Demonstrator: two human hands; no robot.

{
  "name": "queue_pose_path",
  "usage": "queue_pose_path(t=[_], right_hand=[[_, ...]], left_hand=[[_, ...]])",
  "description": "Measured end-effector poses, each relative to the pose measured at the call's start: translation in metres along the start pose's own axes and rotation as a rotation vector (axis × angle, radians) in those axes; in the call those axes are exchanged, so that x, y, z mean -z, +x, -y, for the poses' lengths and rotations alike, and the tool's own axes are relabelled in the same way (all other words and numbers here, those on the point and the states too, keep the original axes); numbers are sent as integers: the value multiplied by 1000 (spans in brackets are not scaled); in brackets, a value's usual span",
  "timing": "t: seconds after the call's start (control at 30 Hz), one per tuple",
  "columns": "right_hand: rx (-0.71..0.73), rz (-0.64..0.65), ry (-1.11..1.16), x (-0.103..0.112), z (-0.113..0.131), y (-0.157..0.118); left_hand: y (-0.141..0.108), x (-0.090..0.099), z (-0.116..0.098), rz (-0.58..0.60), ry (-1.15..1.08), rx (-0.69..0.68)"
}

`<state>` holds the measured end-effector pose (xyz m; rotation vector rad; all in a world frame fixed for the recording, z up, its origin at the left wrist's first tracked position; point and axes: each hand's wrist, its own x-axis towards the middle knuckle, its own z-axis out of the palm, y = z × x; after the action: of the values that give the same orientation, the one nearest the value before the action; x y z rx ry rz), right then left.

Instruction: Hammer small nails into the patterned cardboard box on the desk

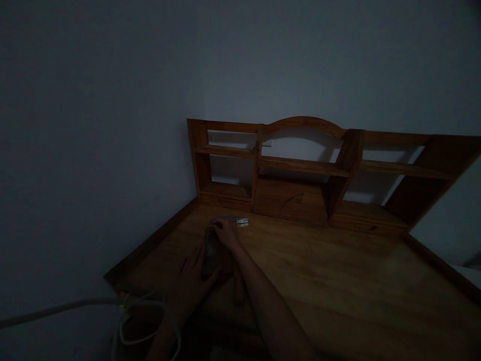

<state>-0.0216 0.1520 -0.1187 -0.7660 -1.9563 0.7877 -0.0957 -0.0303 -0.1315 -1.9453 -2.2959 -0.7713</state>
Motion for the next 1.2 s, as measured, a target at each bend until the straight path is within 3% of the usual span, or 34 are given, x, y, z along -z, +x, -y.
queue_pose_path(t=[0.27, 0.67, 0.93, 1.1, 1.2], right_hand=[[-54, -131, 48, 2, 5, 4], [27, -27, 58, 3, 15, -7], [18, -19, 47, 3, 12, -7], [24, -66, 58, -1, 15, -8], [-4, -162, 74, 0, 15, -2]], left_hand=[[-1, 2, -1, -8, -23, 13], [-1, 9, -8, -14, -111, 35], [-1, 2, -3, -16, -106, 38], [0, 3, -3, -32, -119, 21], [-1, 4, -4, -34, -105, 30]])
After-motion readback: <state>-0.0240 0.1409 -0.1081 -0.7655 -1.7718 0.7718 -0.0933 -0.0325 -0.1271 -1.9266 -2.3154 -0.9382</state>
